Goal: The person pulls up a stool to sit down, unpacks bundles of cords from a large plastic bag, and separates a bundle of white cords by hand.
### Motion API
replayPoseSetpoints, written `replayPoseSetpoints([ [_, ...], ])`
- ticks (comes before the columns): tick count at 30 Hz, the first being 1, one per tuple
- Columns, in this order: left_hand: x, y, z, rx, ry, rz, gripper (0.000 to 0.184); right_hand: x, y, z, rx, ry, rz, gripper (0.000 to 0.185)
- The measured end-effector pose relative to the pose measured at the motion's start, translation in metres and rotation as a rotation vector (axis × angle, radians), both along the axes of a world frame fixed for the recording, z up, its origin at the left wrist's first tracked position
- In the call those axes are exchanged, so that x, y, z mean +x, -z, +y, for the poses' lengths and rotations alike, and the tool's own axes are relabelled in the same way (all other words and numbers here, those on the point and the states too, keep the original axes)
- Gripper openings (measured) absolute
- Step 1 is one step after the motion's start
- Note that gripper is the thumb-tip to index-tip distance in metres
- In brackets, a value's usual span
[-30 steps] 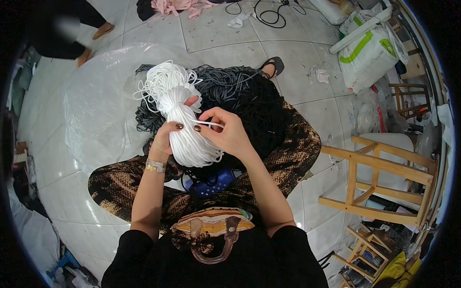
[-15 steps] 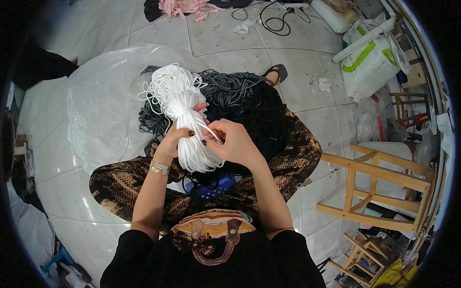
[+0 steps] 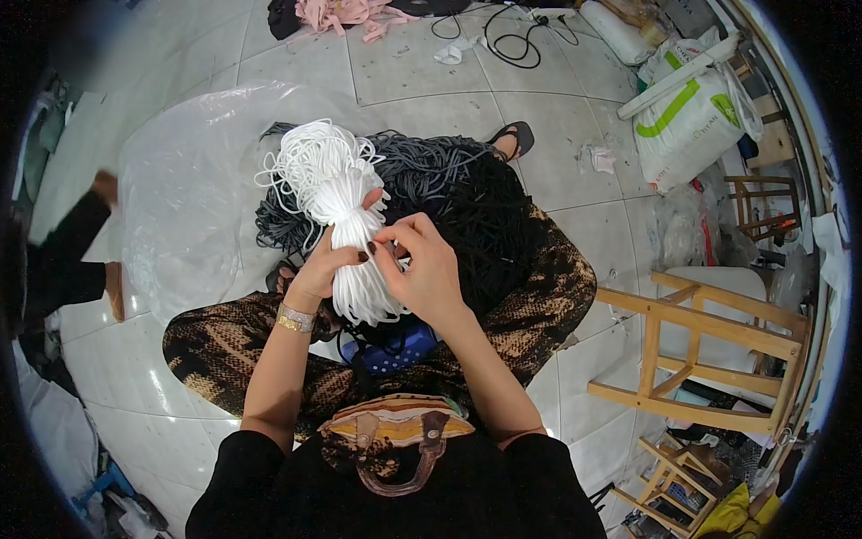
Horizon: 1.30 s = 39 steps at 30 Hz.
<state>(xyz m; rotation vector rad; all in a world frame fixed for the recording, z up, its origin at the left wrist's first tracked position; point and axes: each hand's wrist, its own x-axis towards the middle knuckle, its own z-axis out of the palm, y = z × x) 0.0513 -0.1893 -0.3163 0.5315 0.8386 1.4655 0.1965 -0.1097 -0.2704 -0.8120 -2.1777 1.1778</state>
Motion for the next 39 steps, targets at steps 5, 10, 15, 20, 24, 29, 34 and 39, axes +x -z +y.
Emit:
replayPoseSetpoints([
  [5,0.0,-0.014,-0.002,-0.001,-0.019,0.119,0.082,0.001,0.003,0.002,0.047,-0.019,0.069,0.011],
  [10,-0.001,-0.012,-0.002,0.016,-0.008,0.217,0.081,0.008,0.003,0.014,-0.648,-0.009,0.326,0.008],
  [15,-0.001,-0.012,-0.002,-0.013,-0.004,0.178,0.08,0.012,-0.011,0.022,-0.75,-0.078,0.139,0.014],
  [20,-0.002,-0.012,-0.002,-0.015,0.001,0.182,0.08,0.008,0.002,0.025,-0.304,-0.161,-0.167,0.017],
  [24,-0.003,-0.016,-0.004,-0.007,0.009,0.136,0.078,0.012,0.009,0.025,-0.448,-0.135,0.126,0.013],
  [29,0.0,-0.016,-0.002,-0.016,-0.008,0.131,0.081,0.012,-0.009,0.025,-0.704,-0.138,0.128,0.011],
  [34,-0.002,-0.018,-0.003,0.001,-0.008,0.128,0.082,0.01,-0.003,0.019,-0.405,-0.2,-0.108,0.016],
  [39,-0.003,-0.018,-0.004,-0.028,0.001,0.121,0.083,0.013,-0.001,0.022,-0.414,-0.192,-0.146,0.012],
])
